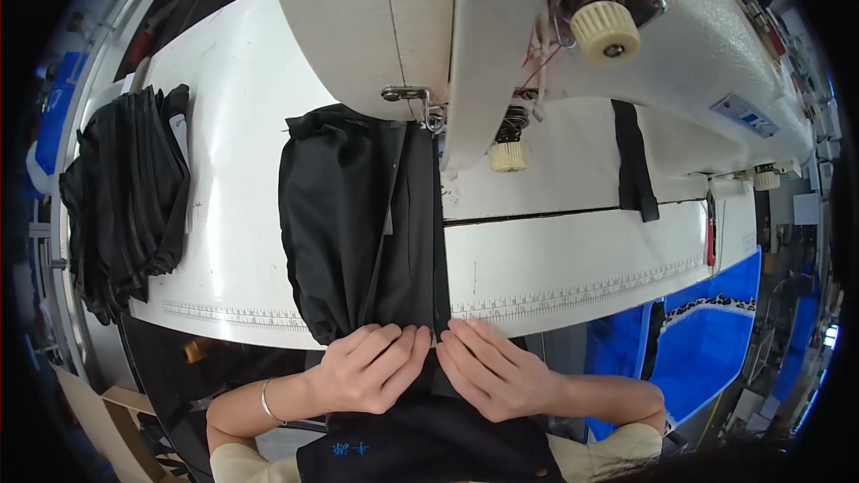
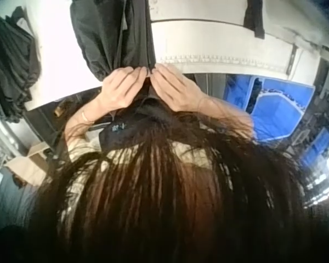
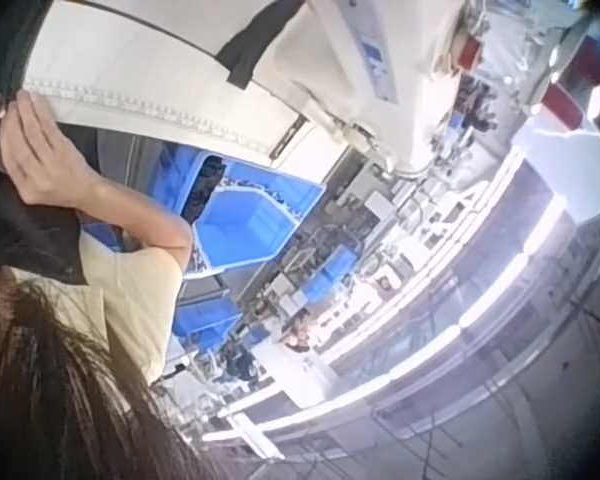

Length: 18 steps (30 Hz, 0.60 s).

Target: The recorder is sewing black leather or fabric pieces using an industrial sewing machine.

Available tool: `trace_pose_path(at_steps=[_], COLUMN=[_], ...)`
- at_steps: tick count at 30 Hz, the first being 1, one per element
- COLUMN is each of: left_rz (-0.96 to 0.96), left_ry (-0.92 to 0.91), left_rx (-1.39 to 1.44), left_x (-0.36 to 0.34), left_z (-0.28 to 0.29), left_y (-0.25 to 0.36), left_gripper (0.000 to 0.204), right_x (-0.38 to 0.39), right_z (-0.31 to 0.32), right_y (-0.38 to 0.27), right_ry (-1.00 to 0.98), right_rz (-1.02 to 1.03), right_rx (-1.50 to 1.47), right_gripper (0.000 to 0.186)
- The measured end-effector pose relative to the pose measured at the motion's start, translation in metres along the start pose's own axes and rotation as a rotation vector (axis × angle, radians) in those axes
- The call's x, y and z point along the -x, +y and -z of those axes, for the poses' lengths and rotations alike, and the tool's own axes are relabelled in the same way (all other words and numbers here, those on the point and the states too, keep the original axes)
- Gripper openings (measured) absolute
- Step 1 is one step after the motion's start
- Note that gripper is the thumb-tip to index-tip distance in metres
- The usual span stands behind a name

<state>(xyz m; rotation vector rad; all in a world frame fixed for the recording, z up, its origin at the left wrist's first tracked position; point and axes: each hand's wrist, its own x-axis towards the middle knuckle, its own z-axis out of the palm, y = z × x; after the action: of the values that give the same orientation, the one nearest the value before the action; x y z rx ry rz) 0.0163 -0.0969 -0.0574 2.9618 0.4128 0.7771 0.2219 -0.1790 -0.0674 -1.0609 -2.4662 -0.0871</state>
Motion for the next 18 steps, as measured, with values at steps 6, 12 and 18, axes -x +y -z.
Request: trace_pose_path(at_steps=[6,12,18], left_rz=[0.125,0.080,0.059], left_ry=[0.015,-0.025,-0.044], left_rx=[0.113,0.043,0.022], left_x=[-0.0005,-0.0062,-0.0074], left_z=[0.0005,0.0050,0.0031], left_y=[-0.0008,-0.0002,0.0014], left_gripper=[0.040,0.039,0.037], right_x=[-0.0039,-0.0055,-0.0059], right_z=[0.0008,0.0030,0.0035], right_y=[0.0011,0.0011,0.0012], right_ry=[-0.006,-0.026,-0.032], right_rz=[0.022,0.035,0.061], right_rx=[0.017,0.032,0.049], right_gripper=[0.023,0.024,0.025])
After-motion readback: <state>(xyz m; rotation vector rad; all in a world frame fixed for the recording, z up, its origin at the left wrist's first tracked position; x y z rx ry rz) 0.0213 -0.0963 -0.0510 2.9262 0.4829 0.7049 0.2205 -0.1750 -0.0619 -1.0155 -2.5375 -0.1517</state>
